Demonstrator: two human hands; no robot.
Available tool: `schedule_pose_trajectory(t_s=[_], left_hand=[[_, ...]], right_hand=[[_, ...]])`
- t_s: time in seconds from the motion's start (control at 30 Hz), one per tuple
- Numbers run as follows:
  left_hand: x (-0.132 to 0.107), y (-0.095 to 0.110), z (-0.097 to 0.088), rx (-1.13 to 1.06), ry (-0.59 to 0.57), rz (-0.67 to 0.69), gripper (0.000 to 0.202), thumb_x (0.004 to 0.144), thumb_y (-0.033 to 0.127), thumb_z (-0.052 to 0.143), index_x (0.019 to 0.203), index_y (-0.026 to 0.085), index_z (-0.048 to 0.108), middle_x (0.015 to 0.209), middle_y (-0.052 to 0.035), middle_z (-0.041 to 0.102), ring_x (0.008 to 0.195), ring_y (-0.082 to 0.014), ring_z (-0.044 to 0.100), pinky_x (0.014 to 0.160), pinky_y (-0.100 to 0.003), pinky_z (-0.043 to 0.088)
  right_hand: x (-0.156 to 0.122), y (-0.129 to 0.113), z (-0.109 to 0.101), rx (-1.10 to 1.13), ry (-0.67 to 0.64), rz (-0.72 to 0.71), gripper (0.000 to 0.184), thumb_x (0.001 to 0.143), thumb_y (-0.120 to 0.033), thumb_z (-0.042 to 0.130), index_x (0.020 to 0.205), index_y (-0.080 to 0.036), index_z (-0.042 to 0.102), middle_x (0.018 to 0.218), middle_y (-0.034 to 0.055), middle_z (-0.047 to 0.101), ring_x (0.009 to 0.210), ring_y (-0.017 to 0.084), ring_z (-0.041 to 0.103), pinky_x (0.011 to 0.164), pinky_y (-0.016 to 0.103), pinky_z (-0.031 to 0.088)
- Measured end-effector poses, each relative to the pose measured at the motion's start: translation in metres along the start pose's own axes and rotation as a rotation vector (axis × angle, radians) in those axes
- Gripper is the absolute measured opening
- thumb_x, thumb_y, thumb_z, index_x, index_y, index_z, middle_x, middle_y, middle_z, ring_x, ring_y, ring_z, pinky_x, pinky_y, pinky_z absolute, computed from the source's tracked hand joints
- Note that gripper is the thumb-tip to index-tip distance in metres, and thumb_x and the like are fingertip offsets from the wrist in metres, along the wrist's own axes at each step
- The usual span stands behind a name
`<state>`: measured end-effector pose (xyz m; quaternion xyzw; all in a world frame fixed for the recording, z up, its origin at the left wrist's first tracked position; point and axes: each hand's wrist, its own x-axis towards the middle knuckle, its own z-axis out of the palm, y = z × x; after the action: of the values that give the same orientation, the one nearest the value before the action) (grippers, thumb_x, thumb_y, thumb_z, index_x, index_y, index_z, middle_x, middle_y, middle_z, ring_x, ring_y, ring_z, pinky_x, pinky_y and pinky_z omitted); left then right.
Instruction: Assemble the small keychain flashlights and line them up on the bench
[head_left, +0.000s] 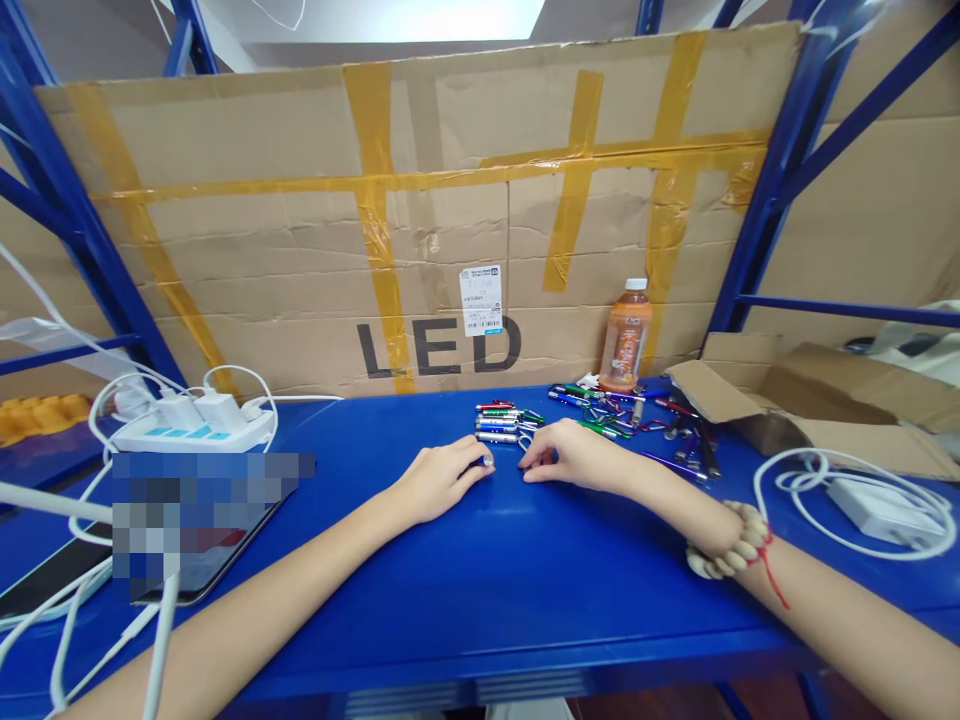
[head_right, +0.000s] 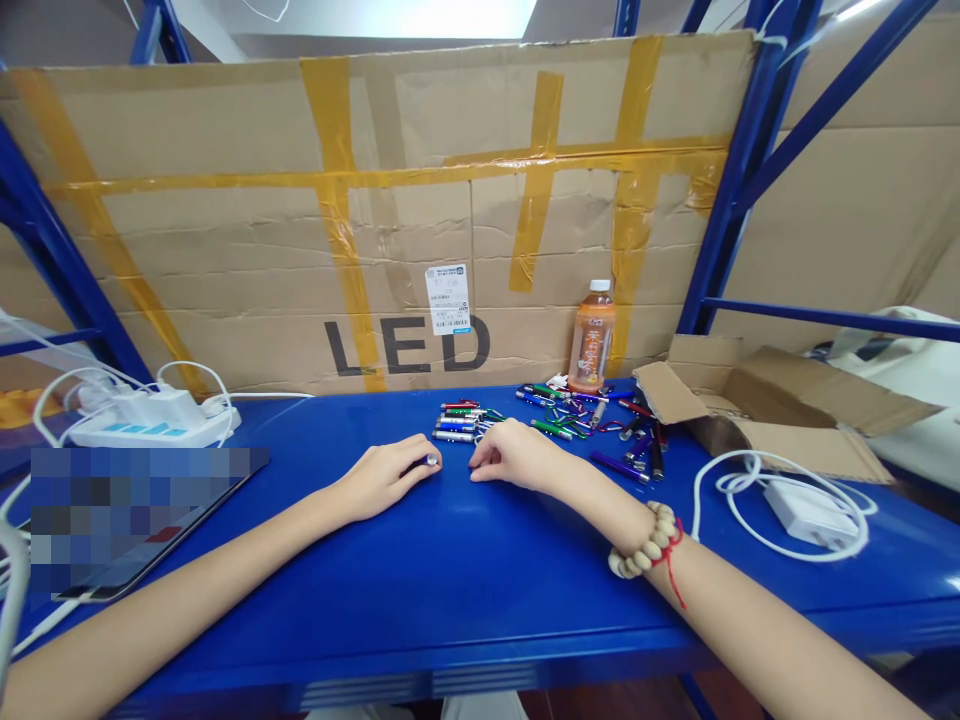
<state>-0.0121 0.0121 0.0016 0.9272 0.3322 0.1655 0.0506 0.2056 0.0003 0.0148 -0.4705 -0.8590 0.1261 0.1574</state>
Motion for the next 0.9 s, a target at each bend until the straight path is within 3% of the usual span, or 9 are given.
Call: schedule_pose_trajectory(t_s=[0.27,0.43,0.57,0.9], left_hand=[[-0.001,0.001,-0.001,0.010,-0.002,0.010,0.022,0.091,0.035,0.032,0.093,0.025,0.051,0.100,0.0026,0.056,0.084,-0.0125,0.055,0.066,-0.022,0.041],[-0.001,0.001,-0.001,0.023,0.001,0.018,0.022,0.091,0.035,0.032,0.093,0.024,0.051,0.098,0.0022,0.056,0.083,-0.0126,0.056,0.065,-0.022,0.041],[-0.001,0.000,0.001,0.019,-0.001,0.018,0.022,0.091,0.035,0.032,0.094,0.025,0.051,0.099,0.0025,0.057,0.084,-0.0125,0.056,0.065,-0.021,0.041],[0.000,-0.003,0.003,0.036,0.007,0.041,0.022,0.091,0.033,0.032,0.098,0.024,0.051,0.101,0.0006,0.056,0.087,-0.0142,0.056,0.068,-0.023,0.043]], right_hand=[[-0.002,-0.001,-0.006,-0.048,0.029,0.085,0.016,0.067,-0.037,0.066,0.071,-0.021,0.067,0.071,-0.0014,0.067,0.066,0.012,0.060,0.054,0.020,0.038],[-0.002,-0.002,-0.005,-0.039,0.015,0.094,0.016,0.068,-0.037,0.065,0.072,-0.022,0.066,0.070,-0.0028,0.066,0.065,0.011,0.059,0.053,0.019,0.036],[0.001,-0.004,0.002,-0.040,0.080,0.059,0.011,0.071,-0.034,0.062,0.074,-0.024,0.067,0.073,-0.0036,0.066,0.065,0.011,0.058,0.055,0.020,0.036],[0.009,-0.015,0.022,0.533,0.261,-0.018,0.027,0.075,-0.037,0.056,0.082,-0.013,0.066,0.073,0.0035,0.065,0.050,0.009,0.053,0.050,0.021,0.042]])
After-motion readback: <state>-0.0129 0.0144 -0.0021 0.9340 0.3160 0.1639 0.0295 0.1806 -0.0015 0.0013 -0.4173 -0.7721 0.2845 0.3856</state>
